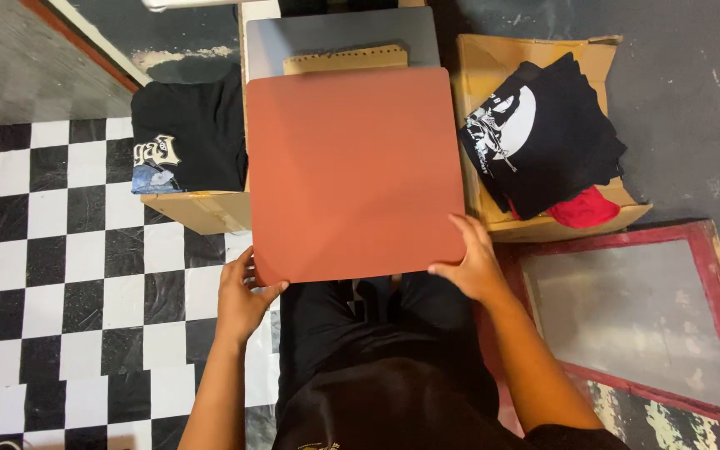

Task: Using a heat press machine to apply graphic designs to black t-shirts and then folding them.

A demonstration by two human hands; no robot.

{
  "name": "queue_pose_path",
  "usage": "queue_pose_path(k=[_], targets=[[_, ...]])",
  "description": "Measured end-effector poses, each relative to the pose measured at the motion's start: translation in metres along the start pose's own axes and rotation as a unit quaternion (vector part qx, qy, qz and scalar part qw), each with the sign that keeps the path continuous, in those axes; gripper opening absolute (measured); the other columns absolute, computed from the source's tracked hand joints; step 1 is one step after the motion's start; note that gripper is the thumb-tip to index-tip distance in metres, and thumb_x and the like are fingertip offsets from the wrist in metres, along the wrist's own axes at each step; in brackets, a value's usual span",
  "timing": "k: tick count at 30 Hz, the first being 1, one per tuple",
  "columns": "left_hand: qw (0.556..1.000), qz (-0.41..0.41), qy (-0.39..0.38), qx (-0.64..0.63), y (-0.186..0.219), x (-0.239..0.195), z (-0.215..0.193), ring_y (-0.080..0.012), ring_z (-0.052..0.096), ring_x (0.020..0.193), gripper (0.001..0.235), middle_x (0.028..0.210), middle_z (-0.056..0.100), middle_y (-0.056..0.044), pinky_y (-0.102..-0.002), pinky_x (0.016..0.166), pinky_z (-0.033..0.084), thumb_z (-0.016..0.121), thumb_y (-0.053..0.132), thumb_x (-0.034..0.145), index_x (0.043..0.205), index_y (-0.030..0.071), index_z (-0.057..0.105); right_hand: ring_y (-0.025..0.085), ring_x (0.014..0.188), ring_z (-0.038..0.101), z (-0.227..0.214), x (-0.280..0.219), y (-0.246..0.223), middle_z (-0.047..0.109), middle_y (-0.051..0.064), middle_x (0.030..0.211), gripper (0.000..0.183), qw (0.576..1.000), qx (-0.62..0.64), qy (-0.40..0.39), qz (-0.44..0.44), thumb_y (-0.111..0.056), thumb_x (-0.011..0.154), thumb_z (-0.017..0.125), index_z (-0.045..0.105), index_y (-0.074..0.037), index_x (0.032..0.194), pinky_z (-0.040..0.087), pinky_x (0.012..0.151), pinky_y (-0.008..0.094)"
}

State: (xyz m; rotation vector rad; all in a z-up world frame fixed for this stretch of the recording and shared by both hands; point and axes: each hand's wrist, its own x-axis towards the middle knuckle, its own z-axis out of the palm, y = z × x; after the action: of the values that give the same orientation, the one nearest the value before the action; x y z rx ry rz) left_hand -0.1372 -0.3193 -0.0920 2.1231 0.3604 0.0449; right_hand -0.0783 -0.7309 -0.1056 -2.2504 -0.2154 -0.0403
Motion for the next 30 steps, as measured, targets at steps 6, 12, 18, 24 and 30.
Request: queue_pose_path(k=[6, 12, 18, 24, 30], targets=[[0.992, 0.022, 0.038, 0.12, 0.006, -0.006, 0.007, -0.0249, 0.065, 0.1, 0.097, 0.122, 0.059, -0.012, -0.036, 0.087, 0.057, 0.095, 0.011, 0.062, 0.147, 0.002, 0.05, 0.039, 0.141, 0.041, 0.009, -0.013, 0.002, 0.036, 0.017, 0.16, 0.088, 0.999, -0.035, -0.017, 0.027, -0.004, 0.066, 0.089, 0.052, -0.013, 0.145, 0.041, 0.112, 0.044], [0.991, 0.029, 0.077, 0.109, -0.001, 0.006, 0.014, -0.0254, 0.066, 0.103, 0.092, 0.124, 0.065, -0.014, -0.037, 0.088, 0.057, 0.094, 0.016, 0.063, 0.145, -0.001, 0.054, 0.037, 0.142, 0.048, 0.006, -0.004, 0.012, 0.043, 0.02, 0.157, 0.079, 1.0, -0.003, 0.026, -0.01, -0.007, 0.066, 0.089, 0.059, -0.005, 0.138, 0.044, 0.114, 0.044], [0.991, 0.055, 0.101, 0.07, 0.03, 0.057, 0.013, -0.0267, 0.072, 0.102, 0.084, 0.123, 0.071, -0.017, -0.037, 0.084, 0.06, 0.094, 0.023, 0.065, 0.139, 0.002, 0.062, 0.035, 0.136, 0.056, 0.0, 0.047, 0.016, 0.052, 0.023, 0.152, 0.063, 0.998, 0.005, 0.066, -0.004, -0.015, 0.071, 0.09, 0.068, -0.003, 0.128, 0.047, 0.113, 0.04], [0.987, 0.06, 0.104, 0.104, 0.03, 0.105, 0.02, -0.0289, 0.072, 0.1, 0.086, 0.122, 0.071, -0.022, -0.039, 0.083, 0.059, 0.096, 0.026, 0.065, 0.14, 0.0, 0.061, 0.036, 0.131, 0.059, 0.01, 0.095, 0.025, 0.061, 0.018, 0.144, 0.058, 0.995, -0.055, 0.087, -0.002, -0.014, 0.069, 0.092, 0.071, -0.002, 0.121, 0.048, 0.11, 0.043], [0.99, 0.015, 0.085, 0.114, 0.026, 0.111, 0.023, -0.0311, 0.072, 0.097, 0.088, 0.12, 0.07, -0.023, -0.039, 0.082, 0.059, 0.093, 0.027, 0.065, 0.143, 0.001, 0.06, 0.035, 0.131, 0.059, 0.011, 0.099, 0.03, 0.061, 0.014, 0.142, 0.06, 0.995, -0.053, 0.079, 0.0, -0.014, 0.066, 0.094, 0.069, -0.004, 0.12, 0.048, 0.109, 0.042]])
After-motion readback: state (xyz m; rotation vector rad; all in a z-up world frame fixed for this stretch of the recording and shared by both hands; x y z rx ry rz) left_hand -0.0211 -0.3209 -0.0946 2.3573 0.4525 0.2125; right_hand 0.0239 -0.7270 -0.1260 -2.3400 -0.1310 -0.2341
